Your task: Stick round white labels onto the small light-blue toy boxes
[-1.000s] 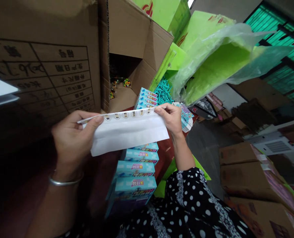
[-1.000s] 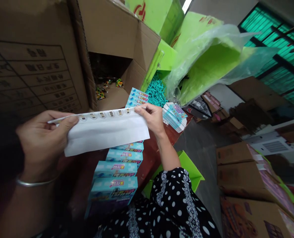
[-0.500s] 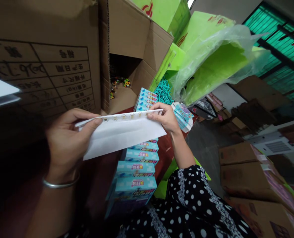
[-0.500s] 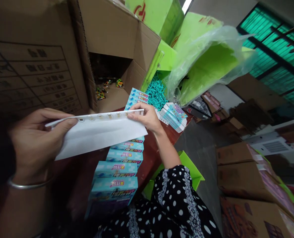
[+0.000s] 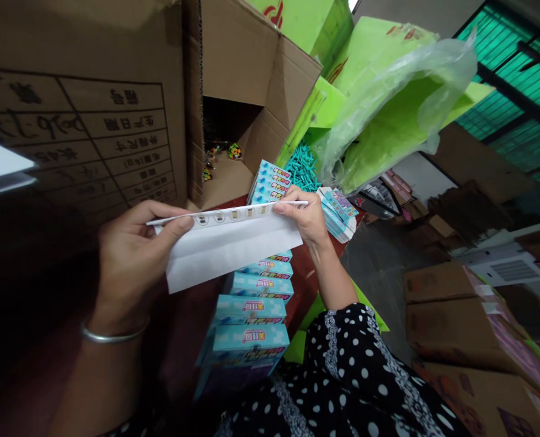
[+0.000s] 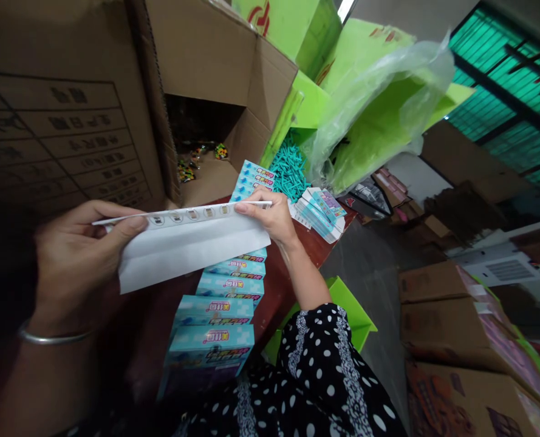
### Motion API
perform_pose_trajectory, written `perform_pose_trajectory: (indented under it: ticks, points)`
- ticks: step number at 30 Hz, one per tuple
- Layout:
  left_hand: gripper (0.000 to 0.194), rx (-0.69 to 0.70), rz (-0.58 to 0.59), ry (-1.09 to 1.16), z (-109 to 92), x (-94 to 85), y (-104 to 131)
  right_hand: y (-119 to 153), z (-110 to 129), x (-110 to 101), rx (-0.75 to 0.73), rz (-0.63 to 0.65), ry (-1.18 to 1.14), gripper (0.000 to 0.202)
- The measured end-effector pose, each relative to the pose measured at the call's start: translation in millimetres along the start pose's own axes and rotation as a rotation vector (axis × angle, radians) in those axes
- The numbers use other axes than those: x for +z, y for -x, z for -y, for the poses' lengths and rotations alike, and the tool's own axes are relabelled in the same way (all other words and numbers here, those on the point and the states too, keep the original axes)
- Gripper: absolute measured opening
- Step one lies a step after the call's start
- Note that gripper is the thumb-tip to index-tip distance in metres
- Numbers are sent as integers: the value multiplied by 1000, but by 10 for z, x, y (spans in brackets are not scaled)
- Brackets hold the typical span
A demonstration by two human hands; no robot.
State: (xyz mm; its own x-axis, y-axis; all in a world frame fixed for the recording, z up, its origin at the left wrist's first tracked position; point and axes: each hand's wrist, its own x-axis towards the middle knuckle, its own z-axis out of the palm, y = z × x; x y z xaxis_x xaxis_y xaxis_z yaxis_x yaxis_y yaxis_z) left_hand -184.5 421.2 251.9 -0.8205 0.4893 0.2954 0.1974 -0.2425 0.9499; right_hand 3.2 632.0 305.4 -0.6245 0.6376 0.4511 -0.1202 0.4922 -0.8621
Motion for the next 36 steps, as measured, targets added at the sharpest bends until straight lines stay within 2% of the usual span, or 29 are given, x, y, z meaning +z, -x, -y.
perform_pose_trajectory:
  ticks: [9,14,16,20,25,27,32,36]
  points:
    - [22,-70,-67,73,-54,23,-38,-18,-7,63,22,21,-16,54]
    - [29,-167,-5,143,-96,41,-51,-1,-7,58,-26,53,-12,47]
    - [28,-189,-25,131,-115,49,-48,11,-14,55,-46,62,-5,45]
    - [22,-98,-105,51,-135,50,-40,23,-39,68,-52,74,39,47]
    - [16,49,-136,-12,-88,25,-22,-10,11,26,-29,78,82,53]
    - [14,82,-122,-10,-62,17,-15,-43,89,-35,-28,140,149,51]
    - [11,181,-97,-53,-18,25,4,-129,326,-137,-50,402,312,40]
    - [9,224,-66,-68,-23,32,26,-149,391,-82,-142,468,409,30]
